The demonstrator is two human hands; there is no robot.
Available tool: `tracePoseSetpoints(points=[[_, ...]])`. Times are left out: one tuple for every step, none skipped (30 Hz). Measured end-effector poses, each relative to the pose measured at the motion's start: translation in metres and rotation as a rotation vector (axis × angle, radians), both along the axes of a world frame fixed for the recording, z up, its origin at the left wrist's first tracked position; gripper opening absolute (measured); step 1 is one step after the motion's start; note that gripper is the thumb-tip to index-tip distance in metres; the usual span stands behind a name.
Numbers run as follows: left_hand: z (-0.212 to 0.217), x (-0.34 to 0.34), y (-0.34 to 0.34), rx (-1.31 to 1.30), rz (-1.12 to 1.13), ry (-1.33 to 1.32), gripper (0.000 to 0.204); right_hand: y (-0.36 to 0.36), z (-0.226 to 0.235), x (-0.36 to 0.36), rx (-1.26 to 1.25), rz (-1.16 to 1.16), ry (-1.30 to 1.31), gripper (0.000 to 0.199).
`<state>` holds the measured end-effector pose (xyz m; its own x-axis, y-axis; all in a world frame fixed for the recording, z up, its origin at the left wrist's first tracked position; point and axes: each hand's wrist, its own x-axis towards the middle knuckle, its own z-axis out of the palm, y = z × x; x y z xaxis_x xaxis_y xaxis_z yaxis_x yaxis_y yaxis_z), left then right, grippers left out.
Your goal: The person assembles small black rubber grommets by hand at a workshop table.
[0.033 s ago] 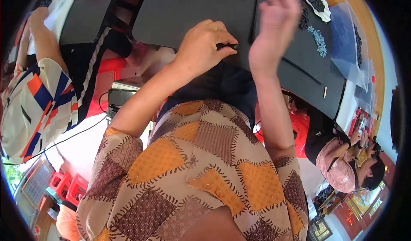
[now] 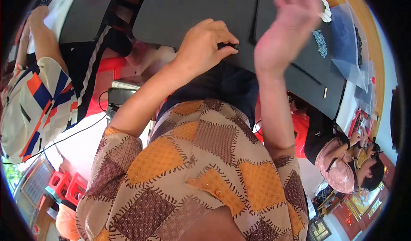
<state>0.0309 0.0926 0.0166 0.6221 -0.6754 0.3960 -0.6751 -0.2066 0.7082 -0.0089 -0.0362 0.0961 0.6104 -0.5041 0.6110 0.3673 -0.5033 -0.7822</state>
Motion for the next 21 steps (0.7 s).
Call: tracePoseSetpoints(points=[[0.000, -0.003, 0.001, -0.001, -0.005, 0.006, 0.018, 0.002, 0.013, 0.008, 0.075, -0.050, -0.175, 0.064], [0.001, -0.002, -0.003, -0.018, -0.024, 0.025, 0.017, 0.000, 0.003, 0.013, 0.070, -0.054, -0.177, 0.064], [0.002, -0.001, -0.006, -0.036, -0.043, 0.044, 0.015, -0.004, -0.019, 0.019, -0.121, -0.041, -0.114, 0.065], [-0.002, -0.001, -0.005, -0.033, -0.036, 0.045, 0.015, -0.005, -0.043, 0.024, -0.302, -0.016, -0.047, 0.065], [-0.004, 0.001, -0.006, -0.045, -0.019, -0.028, 0.016, -0.003, -0.047, 0.026, -0.492, 0.001, 0.022, 0.065], [-0.004, 0.001, -0.006, -0.059, -0.003, -0.102, 0.016, -0.004, -0.047, 0.025, -0.497, -0.001, 0.024, 0.065], [-0.003, 0.001, -0.005, -0.058, -0.002, -0.101, 0.016, 0.000, -0.041, 0.024, -0.407, 0.070, 0.076, 0.065], [-0.002, 0.000, -0.004, -0.048, -0.008, -0.068, 0.017, 0.003, -0.035, 0.023, -0.317, 0.139, 0.127, 0.065], [-0.001, 0.000, -0.003, -0.037, -0.015, -0.035, 0.017, 0.002, -0.026, 0.022, -0.317, 0.138, 0.128, 0.065], [-0.001, 0.003, -0.004, -0.042, -0.006, -0.046, 0.017, -0.005, -0.015, 0.026, -0.352, 0.132, 0.041, 0.064], [-0.002, 0.002, -0.004, -0.048, -0.028, -0.032, 0.018, -0.012, -0.006, 0.023, -0.384, 0.119, -0.039, 0.062], [-0.001, 0.002, -0.003, -0.054, -0.052, -0.018, 0.020, -0.021, -0.001, 0.015, -0.388, 0.118, -0.043, 0.062], [0.005, 0.001, -0.001, -0.055, -0.056, -0.019, 0.020, -0.031, 0.004, 0.000, -0.316, 0.138, 0.021, 0.056], [0.014, 0.005, 0.002, -0.099, -0.071, 0.259, 0.018, -0.042, 0.008, -0.012, -0.245, 0.164, 0.078, 0.051], [0.019, 0.009, 0.004, -0.141, -0.087, 0.537, 0.015, -0.050, 0.010, -0.023, -0.173, 0.189, 0.135, 0.047], [0.020, 0.013, 0.007, -0.206, -0.111, 0.719, 0.018, -0.052, 0.010, -0.029, -0.098, 0.216, 0.186, 0.045], [0.020, 0.016, 0.008, -0.202, -0.111, 0.710, 0.018, -0.049, 0.007, -0.033, -0.095, 0.215, 0.176, 0.045], [0.021, 0.019, 0.010, -0.249, -0.184, 0.936, 0.019, -0.044, 0.000, -0.037, -0.169, 0.293, 0.230, 0.048], [0.024, 0.020, 0.008, -0.301, -0.277, 1.161, 0.019, -0.040, -0.002, -0.042, -0.258, 0.356, 0.287, 0.051], [0.026, 0.019, 0.006, -0.301, -0.294, 1.151, 0.019, -0.036, -0.003, -0.044, -0.268, 0.359, 0.315, 0.050], [0.028, 0.018, 0.003, -0.284, -0.341, 1.179, 0.026, -0.034, -0.005, -0.046, -0.278, 0.361, 0.343, 0.049]])
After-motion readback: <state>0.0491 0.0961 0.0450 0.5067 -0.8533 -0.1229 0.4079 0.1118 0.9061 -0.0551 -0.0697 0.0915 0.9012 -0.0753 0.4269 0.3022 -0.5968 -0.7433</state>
